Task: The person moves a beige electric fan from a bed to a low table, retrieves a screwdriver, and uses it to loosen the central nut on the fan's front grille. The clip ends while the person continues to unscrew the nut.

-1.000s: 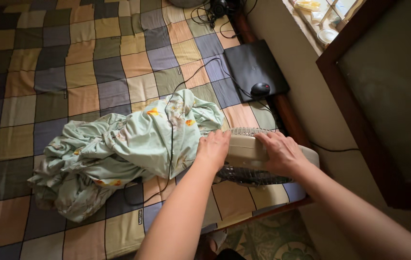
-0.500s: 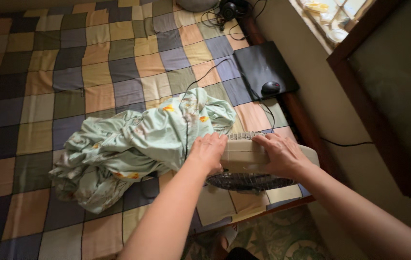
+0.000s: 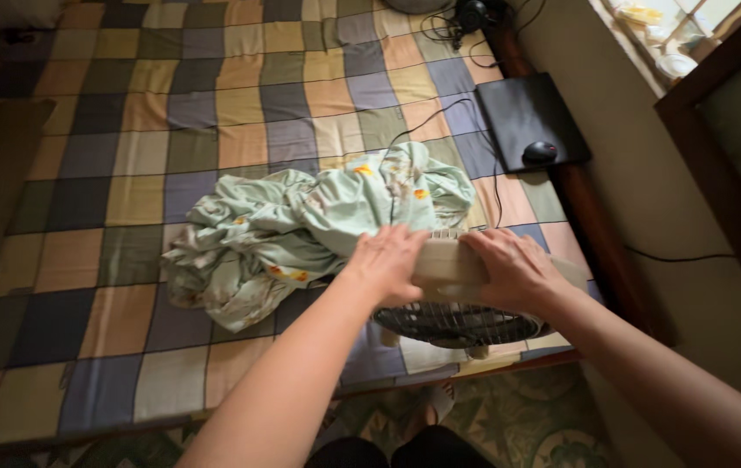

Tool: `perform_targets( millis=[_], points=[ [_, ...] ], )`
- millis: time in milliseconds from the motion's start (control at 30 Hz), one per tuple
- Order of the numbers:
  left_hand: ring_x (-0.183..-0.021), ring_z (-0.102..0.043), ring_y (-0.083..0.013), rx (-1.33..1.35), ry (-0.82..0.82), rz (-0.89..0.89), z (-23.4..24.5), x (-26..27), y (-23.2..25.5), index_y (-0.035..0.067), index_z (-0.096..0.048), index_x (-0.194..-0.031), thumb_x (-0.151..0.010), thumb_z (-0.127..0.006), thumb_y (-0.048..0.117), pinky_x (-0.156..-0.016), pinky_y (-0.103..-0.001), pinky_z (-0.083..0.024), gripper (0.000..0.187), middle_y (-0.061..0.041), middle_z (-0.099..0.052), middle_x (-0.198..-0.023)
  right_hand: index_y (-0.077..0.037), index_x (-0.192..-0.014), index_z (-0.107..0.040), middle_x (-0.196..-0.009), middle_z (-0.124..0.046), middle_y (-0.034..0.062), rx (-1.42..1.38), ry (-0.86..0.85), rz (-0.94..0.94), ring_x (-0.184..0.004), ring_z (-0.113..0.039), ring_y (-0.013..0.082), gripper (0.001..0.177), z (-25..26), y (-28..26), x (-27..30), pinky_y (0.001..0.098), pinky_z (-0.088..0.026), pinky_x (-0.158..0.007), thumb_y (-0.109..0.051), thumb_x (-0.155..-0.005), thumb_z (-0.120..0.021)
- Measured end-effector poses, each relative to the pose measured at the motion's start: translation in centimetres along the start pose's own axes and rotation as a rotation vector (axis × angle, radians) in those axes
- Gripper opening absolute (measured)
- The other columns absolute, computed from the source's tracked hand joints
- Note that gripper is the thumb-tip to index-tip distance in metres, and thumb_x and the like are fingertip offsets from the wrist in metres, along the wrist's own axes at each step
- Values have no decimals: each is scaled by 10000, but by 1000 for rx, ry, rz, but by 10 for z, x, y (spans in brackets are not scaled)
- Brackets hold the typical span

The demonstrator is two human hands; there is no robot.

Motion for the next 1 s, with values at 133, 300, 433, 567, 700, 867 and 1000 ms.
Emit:
perform_targets(
  millis=[133, 300, 433, 567, 700, 867, 1000],
  points=[
    [-1346, -432, -322, 33, 120, -50, 13, 18, 20, 80, -248, -1550, -698, -838, 286, -1170, -584, -279, 1057, -158, -470, -1398, -114, -1277, -447, -1006, -693, 180, -108, -3, -111, -967, -694, 374, 881, 6, -31, -4, 492, -522, -852, -393, -590, -922],
    [-1320, -467, -316, 15, 322, -91, 31, 42, 23, 8, -209, -1578, -731, -816, 218, -1202, -575, -232, 1063, -158, -500, -1372, -97, -1319, -300, -989, -680, 264, -208, 60, -82, -920, -682, 454, 941, 21, -64, 0, 529, -539, -829, -307, -609, -881],
    [-1287, -496, -320, 30, 426, -103, 40, 58, 10, -4, -332, -1472, -676, -844, 210, -1181, -531, -307, 970, -167, -529, -1329, -52, -1272, -273, -959, -652, 292, -223, 63, -2, -857, -681, 443, 970, 23, -93, -3, 516, -556, -810, -350, -617, -923],
    [-1243, -533, -298, -71, 396, -24, 26, 76, -9, 44, -494, -1331, -711, -802, 162, -1078, -538, -387, 702, -138, -559, -1256, -53, -1253, -290, -938, -680, 256, -233, 27, 32, -855, -703, 413, 916, 13, -122, -2, 483, -579, -788, -332, -644, -916],
    [-1176, -557, -305, -163, 570, 22, 29, 105, -25, 66, -557, -1301, -698, -773, 97, -1037, -559, -396, 641, -136, -576, -1209, -46, -1234, -319, -915, -690, 256, -253, 166, 219, -877, -693, 437, 898, 18, -163, -3, 499, -559, -752, -256, -614, -934],
    [-1217, -558, -258, -146, 798, 49, 44, 137, -39, 125, -587, -1220, -710, -805, 101, -1113, -647, -345, 555, -46, -595, -1183, -12, -1276, -298, -857, -673, 234, -348, 236, 370, -818, -690, 432, 888, 15, -189, -6, 484, -559, -730, -220, -668, -911],
    [-1198, -539, -302, -53, 703, 55, 42, 137, -55, 107, -584, -1187, -601, -831, 117, -1074, -638, -346, 636, -82, -591, -1177, -3, -1308, -290, -882, -674, 214, -363, 199, 443, -813, -696, 418, 853, 7, -203, -12, 472, -555, -693, -180, -718, -879]
  ],
)
Point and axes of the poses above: each hand's wrist, its own x-axis away from the middle knuckle, its own z-axis out of the back of the hand, y = z × x, the point moved 10 cm from there along -x, towards the middle knuckle
